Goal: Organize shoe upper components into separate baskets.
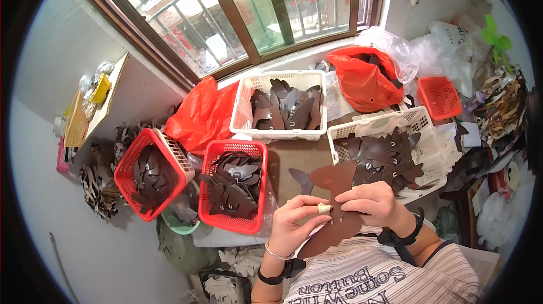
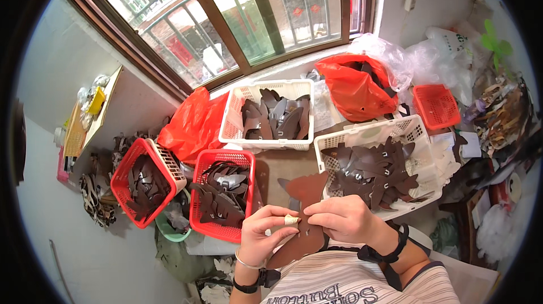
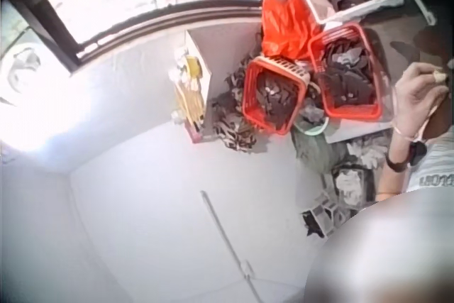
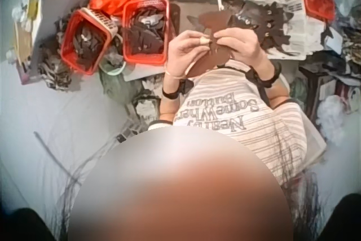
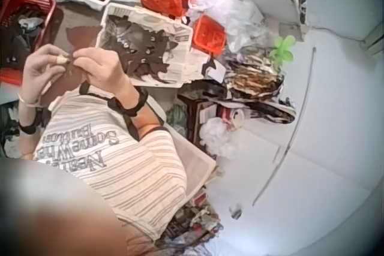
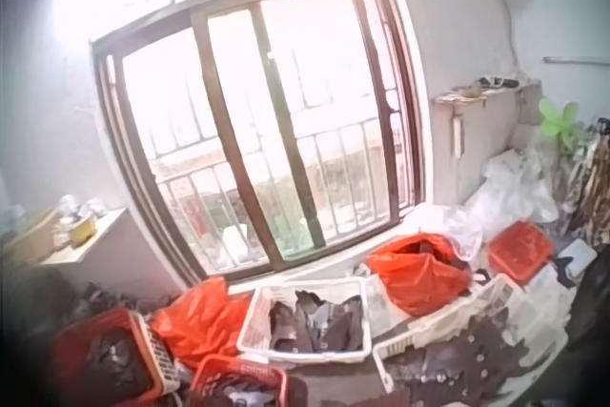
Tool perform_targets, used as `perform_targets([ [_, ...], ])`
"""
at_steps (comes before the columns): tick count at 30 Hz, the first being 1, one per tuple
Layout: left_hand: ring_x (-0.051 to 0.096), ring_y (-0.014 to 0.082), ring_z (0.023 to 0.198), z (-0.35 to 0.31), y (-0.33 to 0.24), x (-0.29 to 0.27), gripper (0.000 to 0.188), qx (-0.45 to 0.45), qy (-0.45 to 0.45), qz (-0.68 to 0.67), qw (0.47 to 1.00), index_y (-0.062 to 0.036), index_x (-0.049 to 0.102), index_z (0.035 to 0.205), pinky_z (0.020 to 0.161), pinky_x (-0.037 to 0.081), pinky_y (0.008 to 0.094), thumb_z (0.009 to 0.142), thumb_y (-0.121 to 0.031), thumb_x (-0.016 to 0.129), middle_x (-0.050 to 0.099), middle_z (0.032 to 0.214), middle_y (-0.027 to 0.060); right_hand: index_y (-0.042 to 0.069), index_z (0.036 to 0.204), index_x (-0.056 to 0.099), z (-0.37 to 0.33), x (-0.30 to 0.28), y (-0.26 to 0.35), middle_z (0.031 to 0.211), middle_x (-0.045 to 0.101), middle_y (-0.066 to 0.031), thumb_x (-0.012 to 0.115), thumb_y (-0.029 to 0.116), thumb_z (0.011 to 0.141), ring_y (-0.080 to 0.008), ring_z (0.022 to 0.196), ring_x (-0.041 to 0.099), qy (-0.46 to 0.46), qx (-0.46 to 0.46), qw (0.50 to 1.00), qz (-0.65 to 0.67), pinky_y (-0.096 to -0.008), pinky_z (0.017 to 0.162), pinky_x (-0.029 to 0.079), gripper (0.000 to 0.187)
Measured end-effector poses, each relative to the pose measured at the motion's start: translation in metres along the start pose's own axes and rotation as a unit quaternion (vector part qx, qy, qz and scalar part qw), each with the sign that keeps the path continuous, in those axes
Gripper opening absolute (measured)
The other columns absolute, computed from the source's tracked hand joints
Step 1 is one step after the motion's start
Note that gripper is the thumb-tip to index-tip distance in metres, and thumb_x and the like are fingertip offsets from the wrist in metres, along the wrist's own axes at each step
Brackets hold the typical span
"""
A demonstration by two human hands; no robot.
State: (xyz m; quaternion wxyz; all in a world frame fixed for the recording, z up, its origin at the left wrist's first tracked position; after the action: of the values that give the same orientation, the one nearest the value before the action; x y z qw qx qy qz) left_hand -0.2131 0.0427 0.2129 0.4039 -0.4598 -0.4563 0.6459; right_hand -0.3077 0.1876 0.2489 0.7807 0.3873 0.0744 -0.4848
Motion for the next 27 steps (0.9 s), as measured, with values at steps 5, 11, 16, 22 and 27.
perform_targets([
  [5, 0.065, 0.0187, 0.087, -0.016, -0.015, -0.005, 0.023, 0.02, -0.038, 0.019, 0.999, -0.0039, 0.075, 0.094, 0.074, 0.053, 0.03, 0.073, -0.007, 0.082, 0.07, 0.1, 0.0073, 0.001, 0.088, 0.066, -0.005, 0.004, 0.011, 0.097, 0.07, -0.0121, 0.074, -0.004, 0.061, -0.0232, 0.072, 0.069, 0.014, -0.018, 0.999, 0.037, -0.0307, 0.057, 0.057, 0.029],
  [11, 0.061, 0.0192, 0.083, -0.02, -0.022, 0.002, 0.025, 0.019, -0.046, 0.018, 0.999, -0.0055, 0.075, 0.088, 0.071, 0.05, 0.0307, 0.066, -0.009, 0.086, 0.068, 0.092, 0.0048, 0.0, 0.086, 0.067, -0.008, 0.004, 0.029, 0.098, 0.069, -0.0136, 0.07, 0.004, 0.069, -0.0219, 0.07, 0.068, 0.038, -0.058, 0.997, -0.045, -0.0293, 0.055, 0.056, 0.018],
  [16, 0.059, 0.0164, 0.078, -0.028, -0.031, 0.006, 0.023, 0.046, -0.07, 0.107, 0.991, -0.0051, 0.074, 0.078, 0.066, 0.048, 0.0294, 0.061, -0.007, 0.089, 0.067, 0.086, 0.0044, 0.002, 0.084, 0.067, -0.013, 0.007, 0.034, 0.098, 0.068, -0.0109, 0.07, 0.008, 0.069, -0.0176, 0.07, 0.066, 0.033, -0.07, 0.99, -0.118, -0.0251, 0.055, 0.054, 0.017],
  [22, 0.059, 0.0193, 0.078, -0.032, -0.023, 0.008, 0.024, -0.001, -0.068, 0.08, 0.994, -0.0015, 0.069, 0.08, 0.07, 0.047, 0.0295, 0.064, -0.003, 0.087, 0.066, 0.084, 0.0067, 0.004, 0.084, 0.068, -0.01, 0.012, 0.037, 0.096, 0.068, -0.0086, 0.07, 0.008, 0.068, -0.0165, 0.07, 0.066, 0.03, -0.075, 0.987, -0.137, -0.0252, 0.054, 0.052, 0.017],
  [27, 0.059, 0.0195, 0.078, -0.038, -0.029, 0.009, 0.022, 0.022, -0.082, 0.11, 0.99, -0.0007, 0.067, 0.08, 0.07, 0.046, 0.0303, 0.066, -0.001, 0.085, 0.066, 0.085, 0.0076, 0.004, 0.084, 0.068, -0.019, 0.019, 0.026, 0.094, 0.068, -0.0081, 0.069, 0.006, 0.067, -0.0176, 0.069, 0.066, 0.013, -0.037, 0.996, -0.077, -0.027, 0.053, 0.053, 0.017],
])
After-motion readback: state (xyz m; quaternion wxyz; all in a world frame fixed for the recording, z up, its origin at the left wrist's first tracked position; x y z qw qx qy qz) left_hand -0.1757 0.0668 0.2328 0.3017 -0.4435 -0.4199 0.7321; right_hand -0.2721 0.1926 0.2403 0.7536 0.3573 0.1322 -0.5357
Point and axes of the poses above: each hand's wrist, its own z-axis towards the middle knuckle, its own x-axis out of the palm, y = z × x, the point moved 7 cm from there along z, towards the middle knuckle
